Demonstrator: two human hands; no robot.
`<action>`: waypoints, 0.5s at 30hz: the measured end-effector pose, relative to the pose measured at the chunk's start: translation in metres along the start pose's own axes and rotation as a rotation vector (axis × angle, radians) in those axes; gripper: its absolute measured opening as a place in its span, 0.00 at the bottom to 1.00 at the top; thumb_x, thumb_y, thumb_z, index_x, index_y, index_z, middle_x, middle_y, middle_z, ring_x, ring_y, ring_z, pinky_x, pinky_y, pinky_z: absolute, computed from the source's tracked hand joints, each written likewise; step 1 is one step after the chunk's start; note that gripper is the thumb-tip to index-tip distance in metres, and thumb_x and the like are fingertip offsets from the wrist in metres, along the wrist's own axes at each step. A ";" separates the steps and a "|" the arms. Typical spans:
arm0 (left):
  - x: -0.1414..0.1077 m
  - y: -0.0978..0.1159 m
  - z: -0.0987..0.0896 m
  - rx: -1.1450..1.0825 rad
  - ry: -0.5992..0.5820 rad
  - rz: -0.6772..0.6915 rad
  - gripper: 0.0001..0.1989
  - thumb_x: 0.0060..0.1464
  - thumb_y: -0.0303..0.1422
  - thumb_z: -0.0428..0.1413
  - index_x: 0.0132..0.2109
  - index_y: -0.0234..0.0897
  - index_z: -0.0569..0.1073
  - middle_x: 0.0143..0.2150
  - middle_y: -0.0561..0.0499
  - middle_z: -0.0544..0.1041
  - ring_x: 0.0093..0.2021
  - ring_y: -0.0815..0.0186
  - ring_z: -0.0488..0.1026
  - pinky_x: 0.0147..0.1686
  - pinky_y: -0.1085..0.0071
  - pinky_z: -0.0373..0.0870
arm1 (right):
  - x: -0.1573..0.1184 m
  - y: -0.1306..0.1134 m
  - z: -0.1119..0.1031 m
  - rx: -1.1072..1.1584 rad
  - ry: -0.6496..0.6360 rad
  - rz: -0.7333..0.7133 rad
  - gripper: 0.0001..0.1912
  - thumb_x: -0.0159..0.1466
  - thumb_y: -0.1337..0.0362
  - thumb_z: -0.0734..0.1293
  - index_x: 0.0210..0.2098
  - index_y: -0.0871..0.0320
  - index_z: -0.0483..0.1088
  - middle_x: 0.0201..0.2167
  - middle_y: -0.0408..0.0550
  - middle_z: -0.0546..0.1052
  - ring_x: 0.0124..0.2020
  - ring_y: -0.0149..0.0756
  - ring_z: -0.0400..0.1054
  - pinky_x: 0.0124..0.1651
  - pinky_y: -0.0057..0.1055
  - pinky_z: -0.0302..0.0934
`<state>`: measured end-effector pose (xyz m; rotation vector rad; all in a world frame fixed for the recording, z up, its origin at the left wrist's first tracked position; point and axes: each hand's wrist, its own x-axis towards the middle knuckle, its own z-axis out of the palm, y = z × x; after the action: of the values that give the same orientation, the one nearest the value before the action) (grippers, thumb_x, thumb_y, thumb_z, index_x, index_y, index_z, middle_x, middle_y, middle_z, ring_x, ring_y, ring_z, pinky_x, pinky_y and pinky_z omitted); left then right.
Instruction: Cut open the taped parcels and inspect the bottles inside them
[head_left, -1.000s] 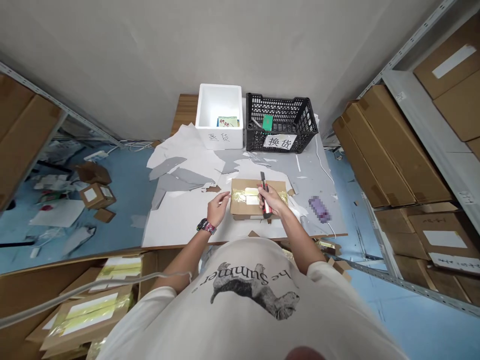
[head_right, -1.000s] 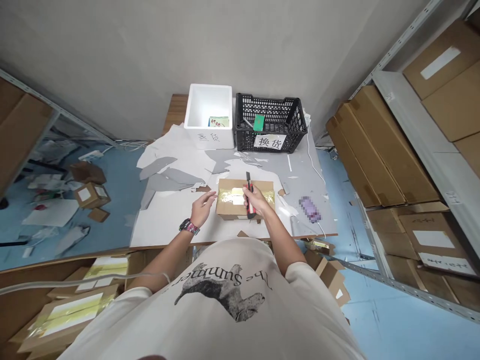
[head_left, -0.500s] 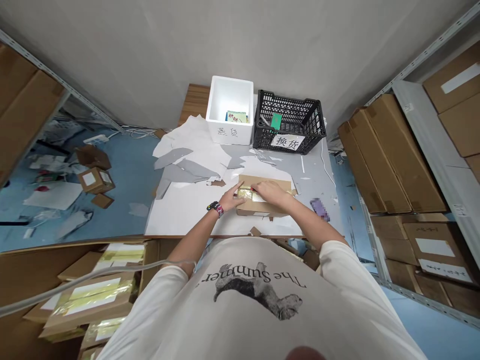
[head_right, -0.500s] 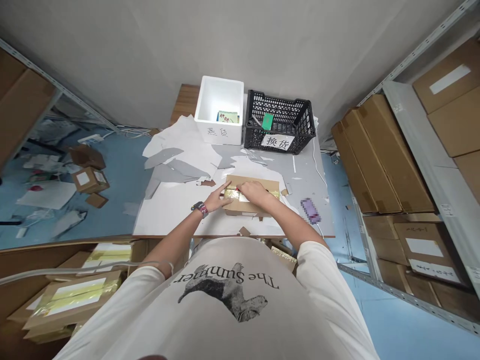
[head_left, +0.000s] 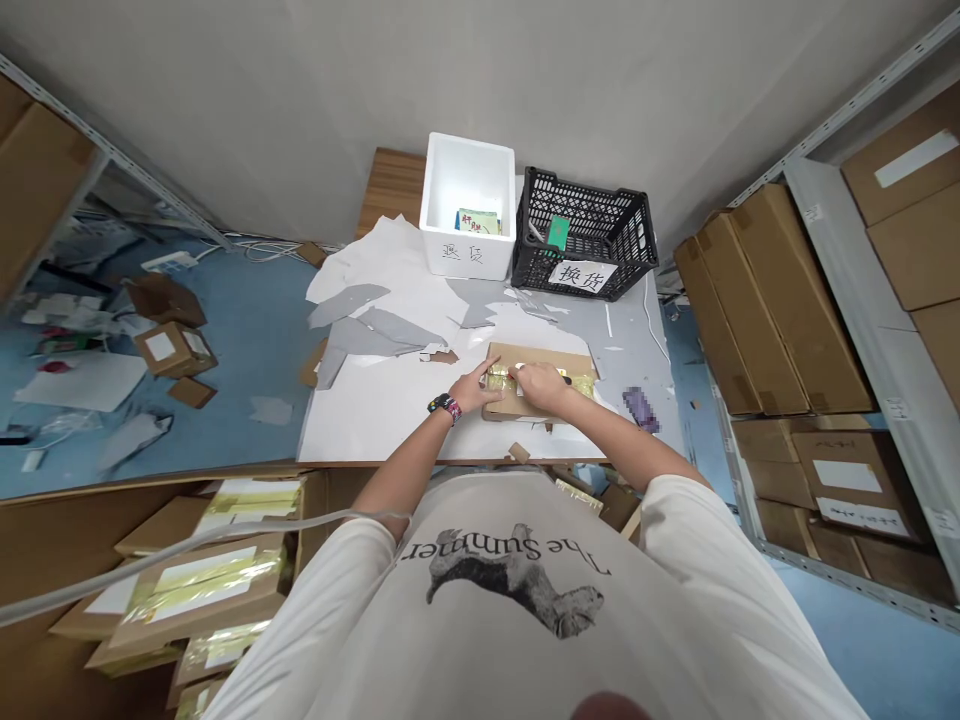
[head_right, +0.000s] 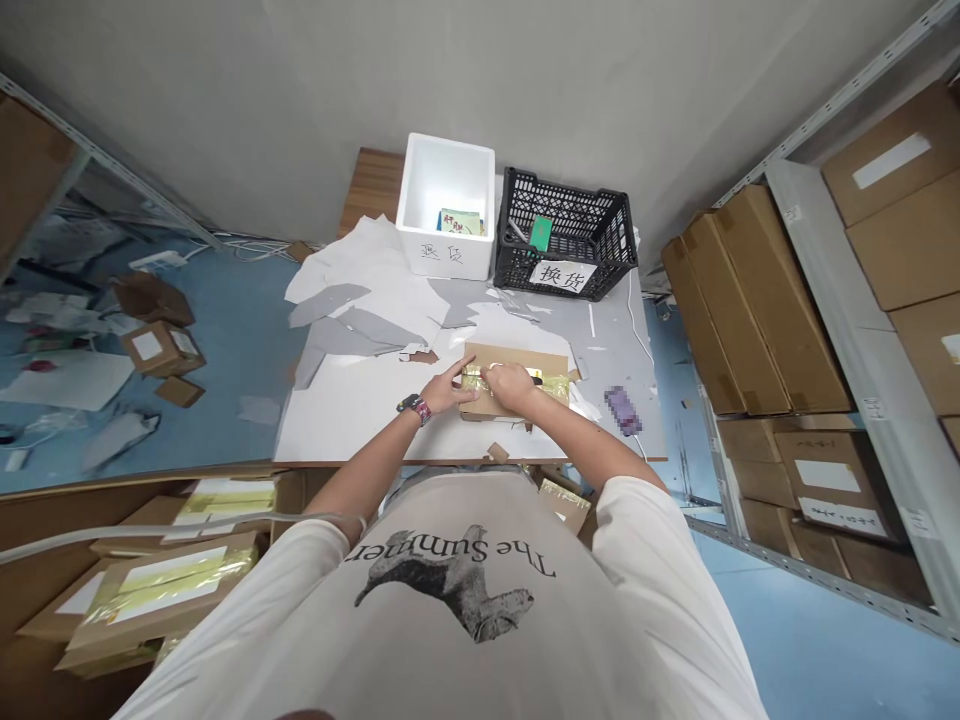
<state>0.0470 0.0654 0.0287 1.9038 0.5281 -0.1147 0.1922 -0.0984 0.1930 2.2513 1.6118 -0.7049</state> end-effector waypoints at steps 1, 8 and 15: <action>0.000 -0.001 0.000 0.017 0.007 -0.001 0.59 0.52 0.53 0.76 0.86 0.58 0.63 0.71 0.46 0.82 0.50 0.52 0.86 0.55 0.58 0.80 | -0.001 0.001 0.003 0.000 0.000 0.004 0.23 0.81 0.70 0.58 0.70 0.63 0.74 0.58 0.69 0.86 0.62 0.56 0.82 0.64 0.44 0.69; 0.000 -0.003 0.003 0.019 0.031 -0.027 0.60 0.51 0.50 0.76 0.86 0.57 0.62 0.67 0.46 0.85 0.50 0.52 0.87 0.56 0.57 0.80 | -0.018 0.032 0.021 -0.028 -0.058 0.076 0.25 0.79 0.74 0.57 0.69 0.64 0.75 0.58 0.70 0.86 0.61 0.57 0.83 0.60 0.45 0.73; -0.006 0.007 -0.003 0.093 0.051 -0.106 0.57 0.50 0.51 0.75 0.85 0.56 0.66 0.62 0.46 0.87 0.60 0.41 0.85 0.60 0.55 0.78 | -0.060 0.098 0.041 -0.015 -0.077 0.235 0.23 0.75 0.78 0.59 0.59 0.68 0.82 0.56 0.76 0.86 0.60 0.62 0.83 0.60 0.49 0.74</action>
<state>0.0443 0.0637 0.0380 1.9731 0.6684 -0.1618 0.2604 -0.1995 0.1859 2.3222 1.2853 -0.7039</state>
